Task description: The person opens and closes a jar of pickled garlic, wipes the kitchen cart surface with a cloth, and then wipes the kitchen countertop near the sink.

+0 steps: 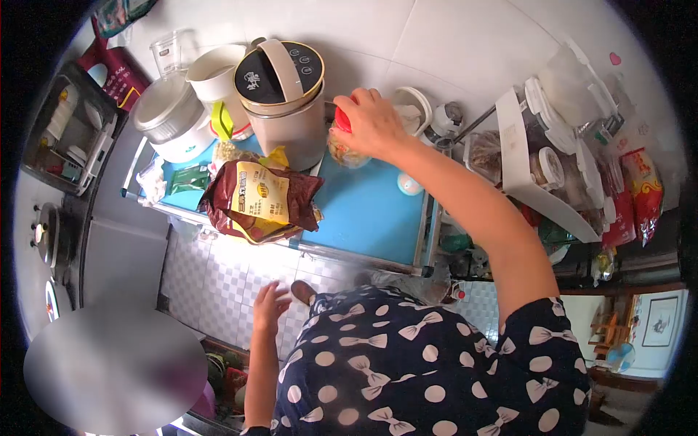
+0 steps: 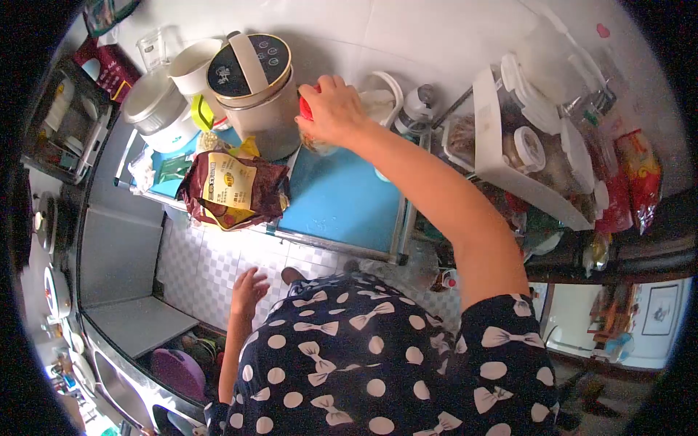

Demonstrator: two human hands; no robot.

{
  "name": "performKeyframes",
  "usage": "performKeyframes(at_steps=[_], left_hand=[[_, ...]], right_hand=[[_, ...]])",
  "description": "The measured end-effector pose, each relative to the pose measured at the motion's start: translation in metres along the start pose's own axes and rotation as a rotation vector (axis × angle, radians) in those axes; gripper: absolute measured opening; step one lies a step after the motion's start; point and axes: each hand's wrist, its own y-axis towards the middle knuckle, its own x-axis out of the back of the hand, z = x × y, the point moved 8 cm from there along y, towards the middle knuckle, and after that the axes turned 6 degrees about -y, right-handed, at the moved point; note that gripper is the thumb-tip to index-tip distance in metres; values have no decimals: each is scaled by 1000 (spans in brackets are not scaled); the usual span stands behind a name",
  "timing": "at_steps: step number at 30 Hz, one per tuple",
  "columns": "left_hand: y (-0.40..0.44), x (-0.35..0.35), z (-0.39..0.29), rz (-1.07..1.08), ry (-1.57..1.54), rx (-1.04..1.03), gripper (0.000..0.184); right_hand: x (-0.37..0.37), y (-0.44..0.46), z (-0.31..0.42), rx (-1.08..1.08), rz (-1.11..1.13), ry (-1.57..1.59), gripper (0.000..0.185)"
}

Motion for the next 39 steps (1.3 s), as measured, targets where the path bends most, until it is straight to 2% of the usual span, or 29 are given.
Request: performKeyframes(at_steps=[3, 5, 7, 9, 11, 14, 15, 17, 18, 22, 23, 25, 27, 29, 30, 32, 35, 38, 39], left_hand=[[-4, 76, 61, -220, -160, 109, 40], [11, 147, 136, -264, -325, 207, 37], [-19, 167, 146, -406, -333, 231, 35], [-17, 214, 184, -310, -58, 87, 34], [-22, 230, 196, -298, -1, 83, 34], [-36, 233, 211, -340, -108, 153, 34], [-29, 239, 220, -330, -57, 89, 34], [-59, 240, 224, -445, -135, 115, 37], [-74, 211, 196, -549, -273, 198, 39], [-75, 193, 158, -508, -192, 167, 37], [-72, 198, 156, -451, -232, 115, 37], [-77, 210, 136, -484, -206, 69, 36], [-84, 233, 118, -469, -241, 3, 35], [-92, 266, 103, -437, -346, -101, 34], [-106, 285, 90, -532, -284, -123, 32], [-131, 330, 75, -638, -398, -291, 27], [-215, 369, 20, -793, -481, -474, 25], [-286, 428, 21, -871, -798, -691, 33], [-314, 453, 21, -914, -775, -725, 36]], right_hand=[[-28, -1, -6, -48, 53, -46, 48], [-41, 0, -11, -75, 105, -88, 48], [-56, -1, -15, -56, 83, -121, 48], [-70, 1, -18, -55, 85, -128, 48], [-81, 1, -21, -76, 117, -111, 48], [-90, 2, -26, -114, 136, -114, 47], [-96, 7, -26, -83, 142, -102, 42], [-85, 19, -16, -11, 75, -27, 26], [-83, 26, -10, -42, 117, -23, 24], [-110, 21, -29, -17, 192, -128, 41], [-117, 20, -37, -7, 188, -178, 45], [-126, 19, -49, -30, 221, -208, 56], [-124, 15, -50, -12, 199, -227, 58], [-121, 19, -45, -71, 336, -198, 65], [-123, 19, -45, -79, 368, -213, 67], [-131, 20, -55, -103, 439, -253, 70], [-125, 20, -53, -118, 422, -383, 72], [-134, 16, -79, -32, 181, -308, 71], [-122, 8, -77, -13, 56, -101, 65]])
